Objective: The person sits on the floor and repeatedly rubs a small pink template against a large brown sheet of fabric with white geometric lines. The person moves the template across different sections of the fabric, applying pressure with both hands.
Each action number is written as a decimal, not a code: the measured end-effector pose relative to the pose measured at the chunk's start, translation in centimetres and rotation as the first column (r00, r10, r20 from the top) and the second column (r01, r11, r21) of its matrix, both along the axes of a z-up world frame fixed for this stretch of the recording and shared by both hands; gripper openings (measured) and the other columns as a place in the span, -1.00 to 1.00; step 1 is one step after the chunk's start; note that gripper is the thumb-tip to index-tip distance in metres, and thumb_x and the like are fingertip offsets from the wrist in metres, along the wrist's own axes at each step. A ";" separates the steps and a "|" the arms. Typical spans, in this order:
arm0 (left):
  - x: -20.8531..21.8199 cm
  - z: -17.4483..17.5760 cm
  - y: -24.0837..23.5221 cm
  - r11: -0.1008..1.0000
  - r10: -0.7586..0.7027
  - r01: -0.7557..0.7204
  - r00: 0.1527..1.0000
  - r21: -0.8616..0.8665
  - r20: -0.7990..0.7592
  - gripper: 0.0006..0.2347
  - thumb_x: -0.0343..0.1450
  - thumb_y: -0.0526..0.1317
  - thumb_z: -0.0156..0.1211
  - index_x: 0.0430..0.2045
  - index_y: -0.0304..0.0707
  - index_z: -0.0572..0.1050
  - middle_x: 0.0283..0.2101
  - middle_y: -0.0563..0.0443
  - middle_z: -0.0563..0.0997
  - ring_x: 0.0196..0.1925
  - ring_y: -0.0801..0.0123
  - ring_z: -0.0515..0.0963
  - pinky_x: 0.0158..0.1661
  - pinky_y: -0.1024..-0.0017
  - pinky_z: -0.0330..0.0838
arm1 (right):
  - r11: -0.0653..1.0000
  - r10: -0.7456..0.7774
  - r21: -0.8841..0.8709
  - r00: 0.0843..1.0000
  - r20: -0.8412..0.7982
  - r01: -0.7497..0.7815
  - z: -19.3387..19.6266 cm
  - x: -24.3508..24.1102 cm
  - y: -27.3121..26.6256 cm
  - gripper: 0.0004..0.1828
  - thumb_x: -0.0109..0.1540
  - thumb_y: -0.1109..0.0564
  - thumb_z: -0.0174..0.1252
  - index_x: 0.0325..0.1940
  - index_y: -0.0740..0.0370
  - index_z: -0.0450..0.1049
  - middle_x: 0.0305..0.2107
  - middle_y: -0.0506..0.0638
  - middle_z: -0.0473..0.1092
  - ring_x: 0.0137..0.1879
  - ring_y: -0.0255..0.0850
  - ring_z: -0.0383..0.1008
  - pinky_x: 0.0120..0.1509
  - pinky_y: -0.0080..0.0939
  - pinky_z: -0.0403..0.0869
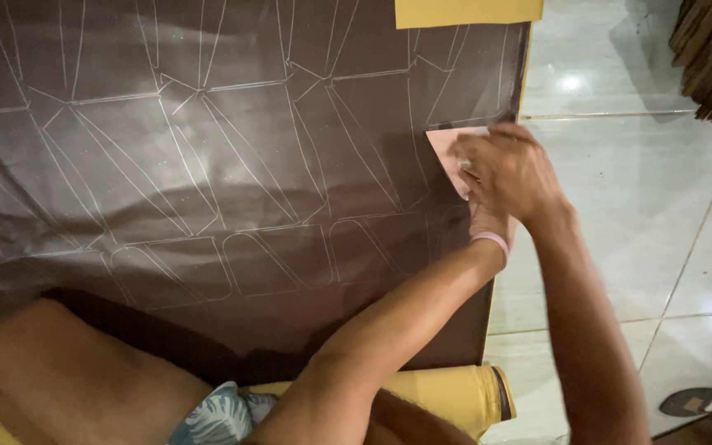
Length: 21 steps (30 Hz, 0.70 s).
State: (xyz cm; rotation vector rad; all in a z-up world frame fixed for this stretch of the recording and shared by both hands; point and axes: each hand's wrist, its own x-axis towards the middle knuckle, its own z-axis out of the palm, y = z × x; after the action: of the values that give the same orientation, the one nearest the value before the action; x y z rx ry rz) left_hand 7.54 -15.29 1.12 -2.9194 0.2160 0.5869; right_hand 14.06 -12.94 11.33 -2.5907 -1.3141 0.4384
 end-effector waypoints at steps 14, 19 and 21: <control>-2.4 0.7 7.1 0.904 0.196 0.049 0.837 -0.425 0.511 -0.81 0.44 -0.21 0.07 -0.20 -0.28 0.59 0.09 -0.33 0.53 0.09 -0.02 0.53 0.09 0.07 0.41 | 0.947 -0.147 0.310 0.971 0.188 0.083 0.4 0.9 -3.9 -0.75 0.34 0.48 0.03 -0.05 0.31 0.55 0.00 0.03 0.56 -0.02 -0.01 0.60 0.05 -0.10 0.54; -2.4 1.1 9.6 0.802 0.258 0.103 0.829 -0.589 0.496 -0.86 0.36 -0.22 0.12 -0.34 -0.10 0.62 0.01 -0.08 0.55 0.20 0.13 0.46 0.18 0.10 0.31 | 0.889 -0.356 0.325 0.933 0.046 0.323 -1.7 0.0 -5.9 -0.84 0.42 0.42 0.05 -0.19 0.35 0.51 -0.02 0.03 0.60 -0.35 -0.06 0.52 -0.25 -0.11 0.44; -2.2 1.1 10.7 0.749 0.297 0.124 0.815 -0.651 0.497 -0.88 0.33 -0.22 0.15 -0.36 -0.07 0.62 0.00 -0.02 0.54 0.21 0.15 0.44 0.23 0.11 0.28 | 0.907 -0.335 0.312 0.934 0.125 0.284 -2.1 -1.2 -6.4 -0.84 0.40 0.41 0.05 -0.08 0.31 0.54 -0.07 0.05 0.58 -0.33 -0.04 0.51 -0.21 -0.10 0.45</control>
State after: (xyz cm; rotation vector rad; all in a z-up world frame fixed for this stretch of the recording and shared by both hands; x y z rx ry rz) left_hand 5.36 -4.62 2.25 -3.6238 0.2354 -0.5336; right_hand 12.90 -19.38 9.20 -2.5621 -0.8993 -0.0400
